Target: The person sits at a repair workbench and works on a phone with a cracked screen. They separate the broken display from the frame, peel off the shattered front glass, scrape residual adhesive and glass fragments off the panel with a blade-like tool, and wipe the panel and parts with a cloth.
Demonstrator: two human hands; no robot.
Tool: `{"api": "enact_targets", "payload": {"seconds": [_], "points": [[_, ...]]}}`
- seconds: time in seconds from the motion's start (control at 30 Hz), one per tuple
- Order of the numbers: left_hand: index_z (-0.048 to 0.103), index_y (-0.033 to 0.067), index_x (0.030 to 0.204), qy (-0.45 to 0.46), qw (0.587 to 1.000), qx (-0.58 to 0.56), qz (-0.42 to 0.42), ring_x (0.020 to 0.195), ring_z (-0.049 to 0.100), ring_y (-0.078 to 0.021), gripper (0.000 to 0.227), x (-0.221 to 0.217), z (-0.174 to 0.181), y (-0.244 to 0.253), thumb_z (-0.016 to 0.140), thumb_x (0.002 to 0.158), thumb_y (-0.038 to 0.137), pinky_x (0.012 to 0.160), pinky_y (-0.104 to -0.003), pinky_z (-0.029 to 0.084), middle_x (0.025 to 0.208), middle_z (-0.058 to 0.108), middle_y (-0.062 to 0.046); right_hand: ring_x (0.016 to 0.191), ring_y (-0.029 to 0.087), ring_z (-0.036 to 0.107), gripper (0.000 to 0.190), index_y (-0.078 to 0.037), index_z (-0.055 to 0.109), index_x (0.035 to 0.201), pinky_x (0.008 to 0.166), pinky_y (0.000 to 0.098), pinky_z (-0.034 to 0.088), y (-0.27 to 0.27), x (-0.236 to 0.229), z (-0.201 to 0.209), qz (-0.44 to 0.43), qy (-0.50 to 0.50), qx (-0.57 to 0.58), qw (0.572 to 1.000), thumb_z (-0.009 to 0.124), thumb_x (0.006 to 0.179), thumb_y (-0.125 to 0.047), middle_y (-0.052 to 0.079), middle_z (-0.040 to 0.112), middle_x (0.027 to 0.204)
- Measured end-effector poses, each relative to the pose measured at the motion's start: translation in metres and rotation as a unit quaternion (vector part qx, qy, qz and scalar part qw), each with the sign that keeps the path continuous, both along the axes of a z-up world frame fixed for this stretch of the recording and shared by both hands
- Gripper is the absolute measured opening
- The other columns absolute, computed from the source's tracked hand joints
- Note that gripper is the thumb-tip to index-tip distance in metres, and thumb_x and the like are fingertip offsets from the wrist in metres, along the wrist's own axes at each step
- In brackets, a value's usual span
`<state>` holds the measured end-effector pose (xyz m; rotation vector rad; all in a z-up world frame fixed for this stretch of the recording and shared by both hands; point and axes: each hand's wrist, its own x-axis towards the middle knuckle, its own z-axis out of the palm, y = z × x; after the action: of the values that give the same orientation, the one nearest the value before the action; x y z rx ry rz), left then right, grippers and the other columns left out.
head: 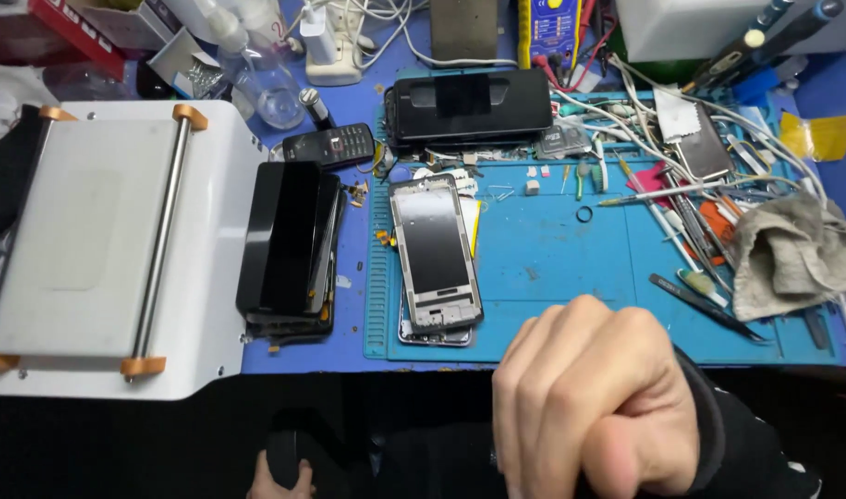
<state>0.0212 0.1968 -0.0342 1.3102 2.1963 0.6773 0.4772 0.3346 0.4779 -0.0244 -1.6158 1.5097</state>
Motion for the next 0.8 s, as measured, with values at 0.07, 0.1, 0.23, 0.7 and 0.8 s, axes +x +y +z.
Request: {"api": "enact_targets", "payload": {"seconds": [0.07, 0.1, 0.23, 0.7, 0.8], "points": [[0.050, 0.0056, 0.140, 0.026, 1.000, 0.008, 0.008, 0.063, 0.074, -0.0320, 0.073, -0.005, -0.007, 0.017, 0.078, 0.075, 0.025, 0.068, -0.047, 0.062, 0.073, 0.071, -0.022, 0.073, 0.027, 0.077, 0.044, 0.001, 0.070, 0.082, 0.063, 0.0339, 0.062, -0.005, 0.008, -0.010, 0.034, -0.027, 0.083, 0.996, 0.058, 0.113, -0.028, 0.011, 0.073, 0.079], [0.050, 0.0058, 0.140, 0.039, 0.999, 0.014, 0.014, 0.063, 0.074, -0.0323, 0.074, -0.004, -0.010, 0.026, 0.078, 0.075, 0.025, 0.068, -0.048, 0.062, 0.073, 0.070, -0.022, 0.077, 0.029, 0.078, 0.040, 0.004, 0.070, 0.085, 0.065, 0.0352, 0.062, -0.007, 0.011, -0.015, 0.067, -0.056, 0.166, 0.982, 0.055, 0.114, -0.020, 0.013, 0.073, 0.082], [0.051, 0.0043, 0.140, 0.032, 0.999, 0.023, 0.011, 0.068, 0.077, -0.0301, 0.073, 0.025, 0.053, 0.022, 0.078, 0.076, 0.027, 0.071, -0.045, 0.064, 0.079, 0.074, -0.021, 0.065, 0.028, 0.070, 0.035, 0.002, 0.066, 0.077, 0.060, 0.0370, 0.055, -0.032, 0.035, -0.051, 0.076, -0.044, 0.158, 0.983, 0.061, 0.108, -0.015, 0.011, 0.068, 0.074], [0.058, 0.0115, 0.132, -0.013, 0.999, -0.041, 0.032, 0.084, 0.079, -0.0327, 0.061, 0.027, 0.061, 0.030, 0.078, 0.077, 0.030, 0.081, -0.045, 0.062, 0.092, 0.077, -0.017, 0.055, 0.012, 0.048, 0.009, -0.004, 0.053, 0.117, 0.052, 0.0239, 0.043, -0.044, 0.096, -0.125, -0.587, -0.063, -0.082, 0.803, 0.049, 0.112, -0.008, 0.006, 0.052, 0.074], [0.057, 0.0118, 0.132, -0.004, 0.998, -0.034, 0.043, 0.083, 0.078, -0.0330, 0.063, 0.025, 0.052, 0.033, 0.078, 0.075, 0.029, 0.081, -0.045, 0.063, 0.092, 0.077, -0.016, 0.061, 0.011, 0.054, 0.020, -0.005, 0.043, 0.126, 0.056, 0.0226, 0.046, -0.021, 0.092, -0.145, -0.584, -0.092, -0.022, 0.806, 0.052, 0.108, -0.003, 0.011, 0.064, 0.092]]}}
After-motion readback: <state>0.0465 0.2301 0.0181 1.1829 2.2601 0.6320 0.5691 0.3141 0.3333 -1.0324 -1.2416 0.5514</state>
